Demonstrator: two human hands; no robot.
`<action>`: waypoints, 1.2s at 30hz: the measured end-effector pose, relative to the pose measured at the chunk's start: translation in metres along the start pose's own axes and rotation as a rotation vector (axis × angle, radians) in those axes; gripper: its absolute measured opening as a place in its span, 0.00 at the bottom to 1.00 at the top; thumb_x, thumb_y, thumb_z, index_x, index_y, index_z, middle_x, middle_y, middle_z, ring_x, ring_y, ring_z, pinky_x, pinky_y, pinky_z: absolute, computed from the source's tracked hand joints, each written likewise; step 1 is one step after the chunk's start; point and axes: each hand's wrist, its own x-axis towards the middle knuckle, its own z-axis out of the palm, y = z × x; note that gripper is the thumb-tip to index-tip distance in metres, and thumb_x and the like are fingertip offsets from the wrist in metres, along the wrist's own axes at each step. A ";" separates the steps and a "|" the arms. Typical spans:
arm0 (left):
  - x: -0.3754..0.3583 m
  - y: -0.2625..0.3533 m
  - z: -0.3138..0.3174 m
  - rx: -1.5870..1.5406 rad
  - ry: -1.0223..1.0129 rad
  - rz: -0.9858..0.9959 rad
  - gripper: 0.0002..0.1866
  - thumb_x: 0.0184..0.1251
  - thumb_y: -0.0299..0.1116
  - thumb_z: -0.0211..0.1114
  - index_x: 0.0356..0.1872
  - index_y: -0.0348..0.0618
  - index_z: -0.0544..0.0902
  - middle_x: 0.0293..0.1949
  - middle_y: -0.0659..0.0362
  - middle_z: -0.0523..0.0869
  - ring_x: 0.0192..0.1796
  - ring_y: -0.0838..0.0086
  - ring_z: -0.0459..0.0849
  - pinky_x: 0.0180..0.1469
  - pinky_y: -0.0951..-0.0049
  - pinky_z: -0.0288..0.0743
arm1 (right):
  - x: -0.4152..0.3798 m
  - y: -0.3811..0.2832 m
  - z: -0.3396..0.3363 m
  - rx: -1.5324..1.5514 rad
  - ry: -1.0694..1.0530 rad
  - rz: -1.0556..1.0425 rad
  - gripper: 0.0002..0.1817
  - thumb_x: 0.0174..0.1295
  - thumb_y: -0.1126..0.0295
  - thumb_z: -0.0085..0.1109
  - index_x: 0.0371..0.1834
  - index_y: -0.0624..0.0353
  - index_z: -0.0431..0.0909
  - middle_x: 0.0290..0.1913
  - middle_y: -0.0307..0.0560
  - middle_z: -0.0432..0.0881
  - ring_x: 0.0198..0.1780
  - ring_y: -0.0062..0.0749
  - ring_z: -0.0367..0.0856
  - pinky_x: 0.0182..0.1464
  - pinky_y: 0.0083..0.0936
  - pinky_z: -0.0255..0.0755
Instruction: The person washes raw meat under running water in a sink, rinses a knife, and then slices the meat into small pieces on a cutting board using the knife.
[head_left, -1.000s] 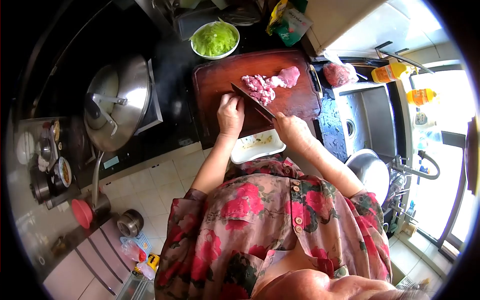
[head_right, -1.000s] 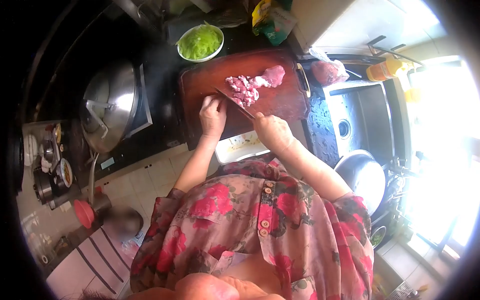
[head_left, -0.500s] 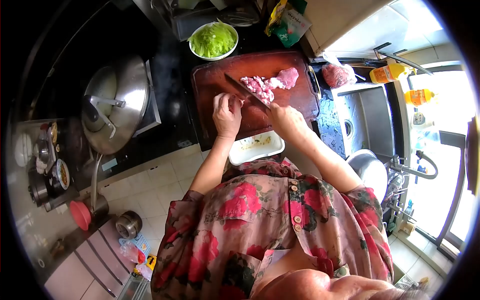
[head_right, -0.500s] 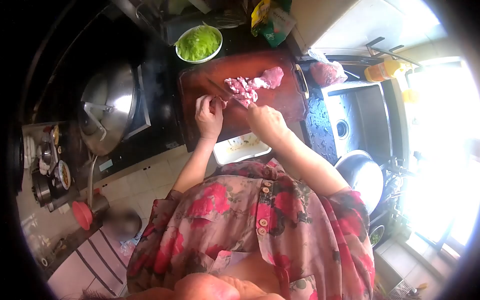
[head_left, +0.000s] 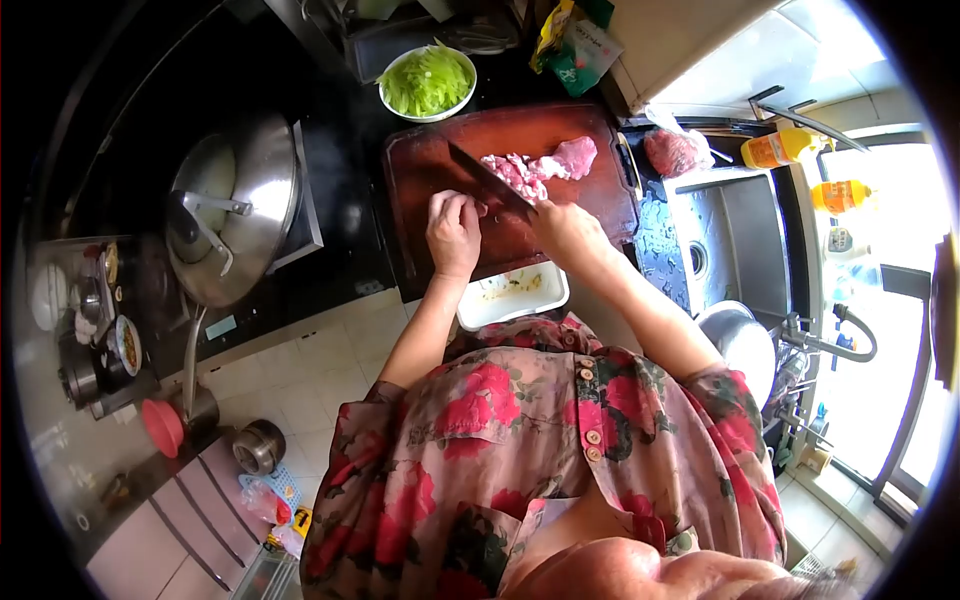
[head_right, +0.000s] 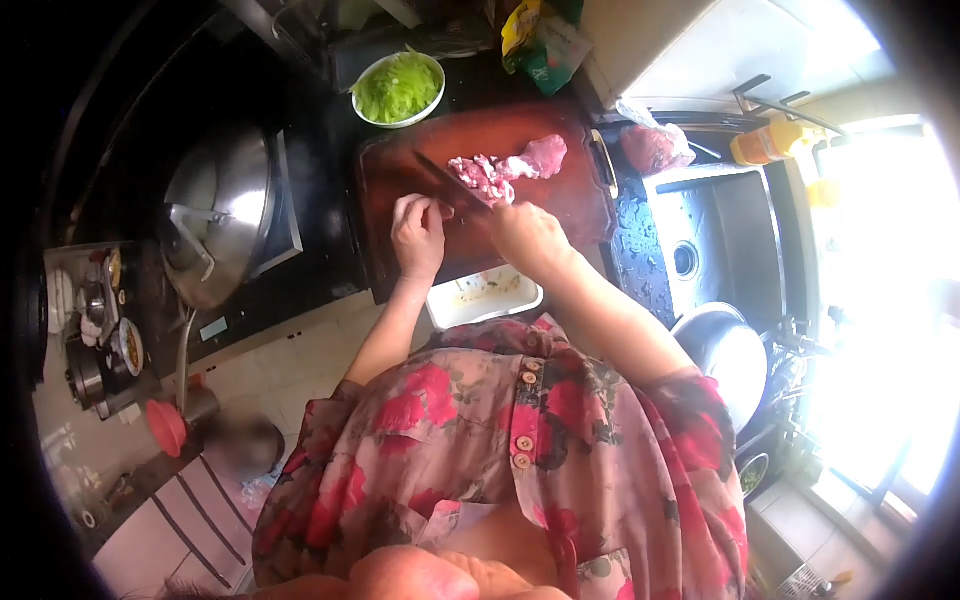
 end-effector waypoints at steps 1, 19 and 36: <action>0.000 0.001 0.001 0.014 0.028 -0.024 0.01 0.60 0.24 0.64 0.30 0.40 0.81 0.33 0.54 0.82 0.35 0.55 0.82 0.38 0.61 0.78 | -0.010 -0.001 -0.008 0.028 -0.039 0.012 0.08 0.63 0.69 0.51 0.35 0.62 0.77 0.26 0.58 0.83 0.32 0.53 0.86 0.36 0.44 0.80; -0.008 0.003 -0.005 0.046 -0.005 -0.042 0.02 0.60 0.26 0.65 0.31 0.40 0.81 0.35 0.53 0.81 0.35 0.55 0.82 0.38 0.61 0.78 | -0.018 0.003 -0.004 -0.073 -0.020 -0.101 0.10 0.65 0.67 0.51 0.32 0.61 0.77 0.24 0.54 0.83 0.29 0.46 0.86 0.30 0.39 0.80; -0.018 0.017 -0.022 -0.024 -0.224 -0.033 0.10 0.58 0.27 0.68 0.40 0.39 0.81 0.41 0.52 0.80 0.40 0.56 0.83 0.43 0.62 0.79 | -0.009 0.042 -0.001 0.218 0.093 0.038 0.14 0.66 0.64 0.53 0.32 0.66 0.79 0.27 0.67 0.80 0.34 0.63 0.80 0.37 0.49 0.75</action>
